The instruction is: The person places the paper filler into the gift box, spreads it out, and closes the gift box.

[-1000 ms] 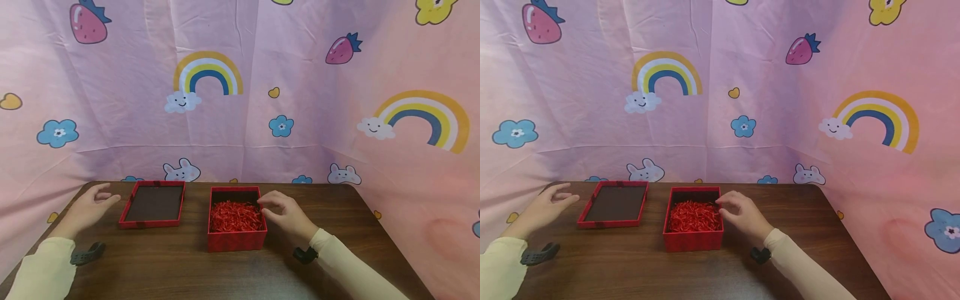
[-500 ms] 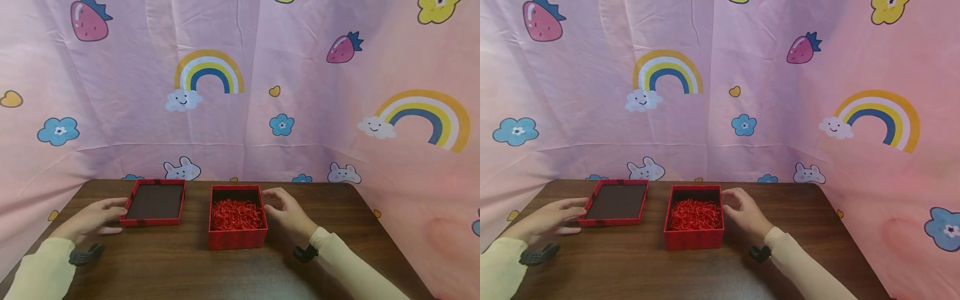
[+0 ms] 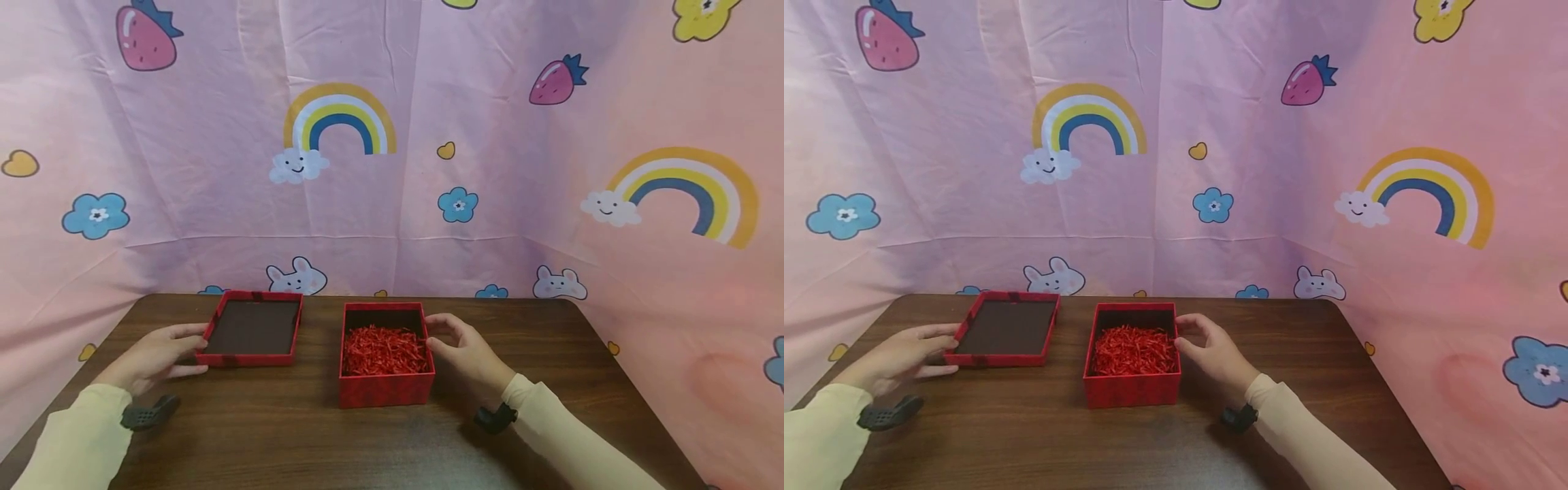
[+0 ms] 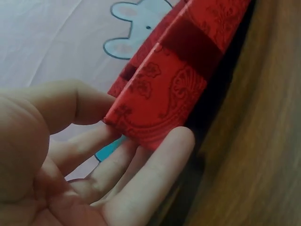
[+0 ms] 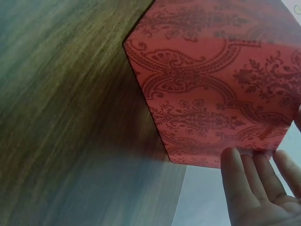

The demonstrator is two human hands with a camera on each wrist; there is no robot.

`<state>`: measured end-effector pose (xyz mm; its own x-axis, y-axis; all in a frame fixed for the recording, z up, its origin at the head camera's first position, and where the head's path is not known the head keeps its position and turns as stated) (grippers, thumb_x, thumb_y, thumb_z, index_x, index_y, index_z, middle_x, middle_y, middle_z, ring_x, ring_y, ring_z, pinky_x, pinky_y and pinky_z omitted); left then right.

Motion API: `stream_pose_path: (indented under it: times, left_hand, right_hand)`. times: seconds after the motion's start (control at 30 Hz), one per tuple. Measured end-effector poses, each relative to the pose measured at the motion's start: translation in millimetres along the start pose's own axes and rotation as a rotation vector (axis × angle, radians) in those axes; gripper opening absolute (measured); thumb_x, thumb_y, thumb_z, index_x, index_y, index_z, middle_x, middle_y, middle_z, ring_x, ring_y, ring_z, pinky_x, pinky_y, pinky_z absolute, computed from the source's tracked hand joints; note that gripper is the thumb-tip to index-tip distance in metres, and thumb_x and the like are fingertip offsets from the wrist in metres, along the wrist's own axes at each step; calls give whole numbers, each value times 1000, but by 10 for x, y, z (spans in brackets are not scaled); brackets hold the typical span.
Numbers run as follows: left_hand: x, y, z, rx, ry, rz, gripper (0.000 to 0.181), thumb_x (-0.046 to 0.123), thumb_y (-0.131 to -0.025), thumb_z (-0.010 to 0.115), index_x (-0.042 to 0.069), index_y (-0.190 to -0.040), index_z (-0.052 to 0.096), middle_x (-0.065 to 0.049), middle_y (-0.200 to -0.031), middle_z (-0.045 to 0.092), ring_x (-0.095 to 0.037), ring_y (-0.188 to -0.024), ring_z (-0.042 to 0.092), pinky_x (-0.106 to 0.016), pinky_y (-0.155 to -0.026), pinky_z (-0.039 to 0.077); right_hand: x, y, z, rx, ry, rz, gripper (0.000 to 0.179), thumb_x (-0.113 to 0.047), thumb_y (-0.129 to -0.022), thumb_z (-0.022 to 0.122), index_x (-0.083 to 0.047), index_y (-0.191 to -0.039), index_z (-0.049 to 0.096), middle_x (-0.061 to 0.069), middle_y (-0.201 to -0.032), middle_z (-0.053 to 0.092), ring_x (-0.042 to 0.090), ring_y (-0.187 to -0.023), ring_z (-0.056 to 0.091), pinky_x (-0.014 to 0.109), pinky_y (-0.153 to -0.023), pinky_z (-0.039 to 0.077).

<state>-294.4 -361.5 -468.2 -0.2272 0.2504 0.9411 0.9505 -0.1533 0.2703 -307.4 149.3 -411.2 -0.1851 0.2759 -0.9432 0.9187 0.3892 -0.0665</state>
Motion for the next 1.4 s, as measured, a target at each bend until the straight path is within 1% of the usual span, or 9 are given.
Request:
stream_pose_path:
  times: [0.13, 0.23, 0.43, 0.6, 0.77, 0.97, 1.03, 1.17, 1.4]
  left_hand:
    - [81, 1, -12, 20, -20, 3, 66, 21, -112, 47, -13, -158, 15, -41, -158, 18, -15, -118, 60, -46, -94, 58]
    - [202, -8, 12, 28, -29, 23, 67, 22, -112, 47, -13, -159, 14, -41, -159, 17, -15, -117, 62, -46, -94, 58]
    - [543, -29, 185, 8, 55, 126, 70, 18, -110, 51, -12, -160, 12, -38, -161, 17, -3, -106, 67, -48, -95, 57]
    - [845, -21, 420, -26, 127, 192, 73, 14, -109, 54, -9, -161, 9, -33, -165, 11, 3, -110, 62, -45, -95, 57]
    - [1104, 30, 639, -35, 203, 215, 75, 12, -108, 56, -6, -162, 7, -28, -167, 8, 2, -114, 59, -42, -95, 58]
    - [1387, 87, 980, -42, 224, 245, 75, 14, -107, 57, -2, -164, 10, -23, -170, 6, -25, -146, 34, -40, -95, 58]
    - [1469, 95, 1114, -34, 214, 252, 73, 14, -108, 56, 0, -164, 12, -24, -169, 9, -32, -150, 28, -40, -95, 58]
    - [1593, 93, 1381, -12, 202, 256, 69, 12, -108, 55, 2, -164, 16, -27, -165, 16, -35, -147, 33, -42, -96, 58]
    - [1720, 33, 1784, 3, 206, 278, 62, 5, -107, 52, -2, -161, 24, -30, -159, 27, -39, -141, 41, -42, -92, 60]
  right_hand:
    - [-34, -5, -5, 16, 45, -21, 44, -18, -100, 69, -8, -141, 57, 12, -142, 60, 30, -137, 51, 61, -116, 36]
    - [-46, -5, -7, 21, 47, -18, 43, -16, -100, 70, -9, -141, 57, 11, -142, 60, 31, -137, 52, 60, -115, 38]
    - [-39, -7, -20, 17, 58, -7, 43, -17, -100, 70, -10, -141, 58, 13, -140, 61, 33, -131, 57, 56, -109, 46]
    - [-42, -27, -30, -10, 87, -5, 43, -18, -100, 70, -11, -141, 57, 14, -139, 61, 30, -125, 61, 52, -106, 50]
    - [-139, -61, -69, -32, 130, -26, 43, -19, -101, 69, -9, -141, 55, 11, -139, 61, 32, -128, 60, 52, -106, 50]
    - [-428, -112, -154, 8, 234, -108, 43, -18, -102, 67, -5, -141, 55, 12, -135, 63, 31, -125, 62, 51, -106, 51]
    - [-535, -133, -154, 12, 228, -122, 42, -18, -103, 66, -6, -141, 56, 12, -135, 64, 28, -124, 62, 50, -106, 50]
    - [-712, -158, -134, 5, 184, -133, 41, -23, -104, 64, -10, -143, 57, 10, -136, 64, 24, -125, 61, 50, -108, 49]
    - [-868, -167, -133, 21, 161, -140, 44, -25, -105, 62, -7, -145, 56, 11, -136, 64, 27, -127, 60, 52, -108, 49]
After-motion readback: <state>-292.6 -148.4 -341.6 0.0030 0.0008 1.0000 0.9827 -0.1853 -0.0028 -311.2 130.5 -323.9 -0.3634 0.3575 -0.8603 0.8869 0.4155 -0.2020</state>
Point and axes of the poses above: each hand's wrist, its own y-axis away from the middle knuckle, its own z-axis out of the palm, x = y × z, the point moved 8 cm from there along -y, towards the middle knuckle
